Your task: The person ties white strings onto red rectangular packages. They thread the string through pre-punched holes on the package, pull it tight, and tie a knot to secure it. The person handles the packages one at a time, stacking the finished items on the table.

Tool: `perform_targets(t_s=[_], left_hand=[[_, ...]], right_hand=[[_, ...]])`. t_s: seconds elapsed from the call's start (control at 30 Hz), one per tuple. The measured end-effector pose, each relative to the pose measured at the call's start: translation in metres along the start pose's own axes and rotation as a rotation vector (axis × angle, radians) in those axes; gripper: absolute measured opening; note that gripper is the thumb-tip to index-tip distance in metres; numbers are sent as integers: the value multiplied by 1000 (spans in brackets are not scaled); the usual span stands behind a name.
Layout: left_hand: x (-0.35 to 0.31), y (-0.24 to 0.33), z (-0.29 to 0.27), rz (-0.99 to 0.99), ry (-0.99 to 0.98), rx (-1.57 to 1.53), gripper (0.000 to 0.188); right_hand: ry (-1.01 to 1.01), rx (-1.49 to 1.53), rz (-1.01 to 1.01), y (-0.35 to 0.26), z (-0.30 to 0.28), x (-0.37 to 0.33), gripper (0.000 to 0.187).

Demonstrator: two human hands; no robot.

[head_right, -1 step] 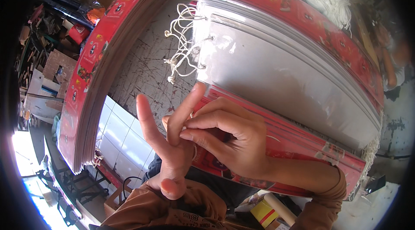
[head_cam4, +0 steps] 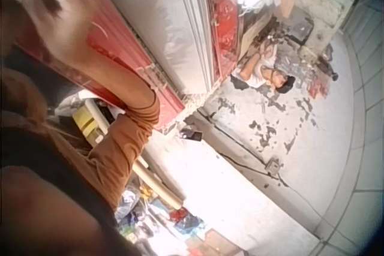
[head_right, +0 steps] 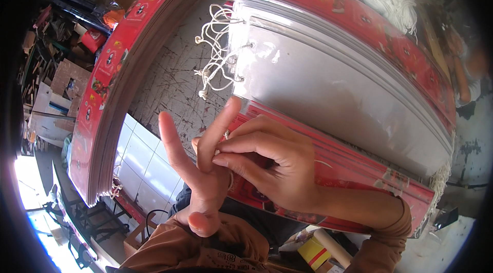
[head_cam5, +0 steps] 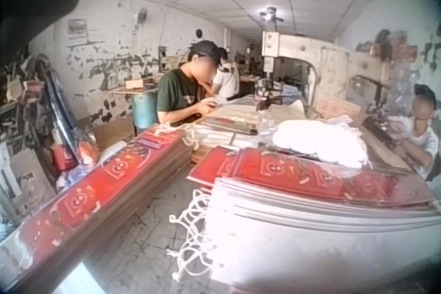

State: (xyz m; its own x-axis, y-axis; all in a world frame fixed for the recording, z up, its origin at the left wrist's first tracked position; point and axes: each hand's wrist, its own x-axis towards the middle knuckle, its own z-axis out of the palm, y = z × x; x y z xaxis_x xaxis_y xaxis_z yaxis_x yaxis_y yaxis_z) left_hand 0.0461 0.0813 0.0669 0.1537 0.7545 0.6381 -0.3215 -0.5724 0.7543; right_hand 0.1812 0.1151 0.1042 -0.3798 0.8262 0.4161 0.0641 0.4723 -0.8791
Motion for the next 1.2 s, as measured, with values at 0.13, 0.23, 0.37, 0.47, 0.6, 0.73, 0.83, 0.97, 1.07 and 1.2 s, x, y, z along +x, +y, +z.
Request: perform_targets(t_s=[0.13,0.23,0.37,0.47,0.6,0.73,0.83,0.97,1.07,1.2], left_hand=[[-3,1,0,-71,14,26,113],[-2,5,0,-109,14,63,113],[-1,8,0,-138,7,83,112],[0,6,-1,-123,-15,93,113],[-3,3,0,-86,73,85,108],[-2,28,-6,-223,184,50,75],[1,44,-29,-291,-21,212,58],[6,57,-34,-541,-128,184,60],[-7,54,-28,-547,97,93,67],[-6,54,-50,-544,-43,24,83]], right_hand=[[-14,-7,-51,4,0,-1,18],[-10,-22,-63,5,0,-1,18],[0,2,-57,8,1,-3,18],[14,9,-43,7,1,-4,16],[-12,-15,10,0,0,-1,12],[77,118,16,1,3,-3,11],[116,128,-32,6,0,-4,11],[15,-59,-232,-2,-3,1,11],[-144,-73,-294,-10,-3,-8,17],[-232,-242,-667,-4,5,-15,19]])
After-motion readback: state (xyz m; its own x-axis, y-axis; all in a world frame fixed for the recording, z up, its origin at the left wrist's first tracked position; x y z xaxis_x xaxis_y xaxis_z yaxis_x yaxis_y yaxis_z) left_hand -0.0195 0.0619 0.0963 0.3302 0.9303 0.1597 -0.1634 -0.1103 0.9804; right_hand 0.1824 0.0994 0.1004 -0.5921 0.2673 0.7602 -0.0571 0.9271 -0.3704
